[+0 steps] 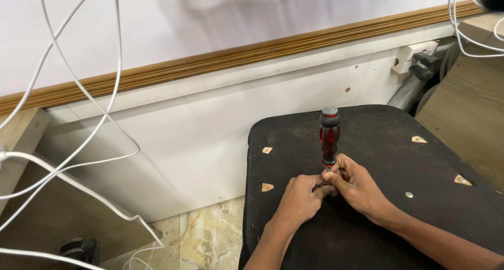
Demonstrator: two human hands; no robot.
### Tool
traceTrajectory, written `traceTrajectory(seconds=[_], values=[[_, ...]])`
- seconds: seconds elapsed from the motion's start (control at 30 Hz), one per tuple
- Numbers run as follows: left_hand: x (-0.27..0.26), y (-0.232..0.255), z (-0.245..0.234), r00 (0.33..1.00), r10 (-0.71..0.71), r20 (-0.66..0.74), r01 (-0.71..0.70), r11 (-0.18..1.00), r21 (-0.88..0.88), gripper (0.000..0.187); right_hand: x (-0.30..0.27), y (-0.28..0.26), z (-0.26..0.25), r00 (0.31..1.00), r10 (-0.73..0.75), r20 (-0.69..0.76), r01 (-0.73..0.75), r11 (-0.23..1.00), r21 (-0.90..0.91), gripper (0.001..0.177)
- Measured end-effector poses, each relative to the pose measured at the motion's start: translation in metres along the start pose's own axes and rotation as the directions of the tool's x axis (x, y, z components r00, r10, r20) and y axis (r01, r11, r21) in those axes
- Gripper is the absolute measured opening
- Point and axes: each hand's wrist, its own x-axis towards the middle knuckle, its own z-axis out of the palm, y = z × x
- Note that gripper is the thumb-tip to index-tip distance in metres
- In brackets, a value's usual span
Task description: The person uses a screwdriver to tighten screws into metal brackets on the underside of an overturned chair seat. The person works on multiple brackets in sequence, securing each screw until it is flush with the bracket.
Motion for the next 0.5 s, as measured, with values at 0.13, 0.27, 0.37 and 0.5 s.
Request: traceTrajectory(seconds=[0.13,0.27,0.37,0.5], values=[[0.000,0.002,0.003,1.000,0.013,0.013,-0.013,1.000,-0.017,0.021,-0.005,0.004,-0.005,1.000,0.020,-0.010,-0.020,1.000,0.008,0.021],[-0.004,0.010,0.001,0.999,0.000,-0.042,-0.001,1.000,-0.023,0.023,-0.005,0.003,-0.004,0.999,-0.022,-0.026,0.022,0.999,-0.026,0.021],[0.000,0.011,0.003,0.997,0.050,-0.065,-0.052,0.998,-0.026,0.022,-0.004,0.007,-0.007,0.998,0.000,-0.059,-0.003,0.999,-0.048,0.026],[0.003,0.011,0.007,0.996,-0.082,-0.023,0.082,0.997,0.010,0.020,-0.006,0.008,-0.010,0.996,-0.028,-0.082,0.027,1.000,-0.017,0.022]])
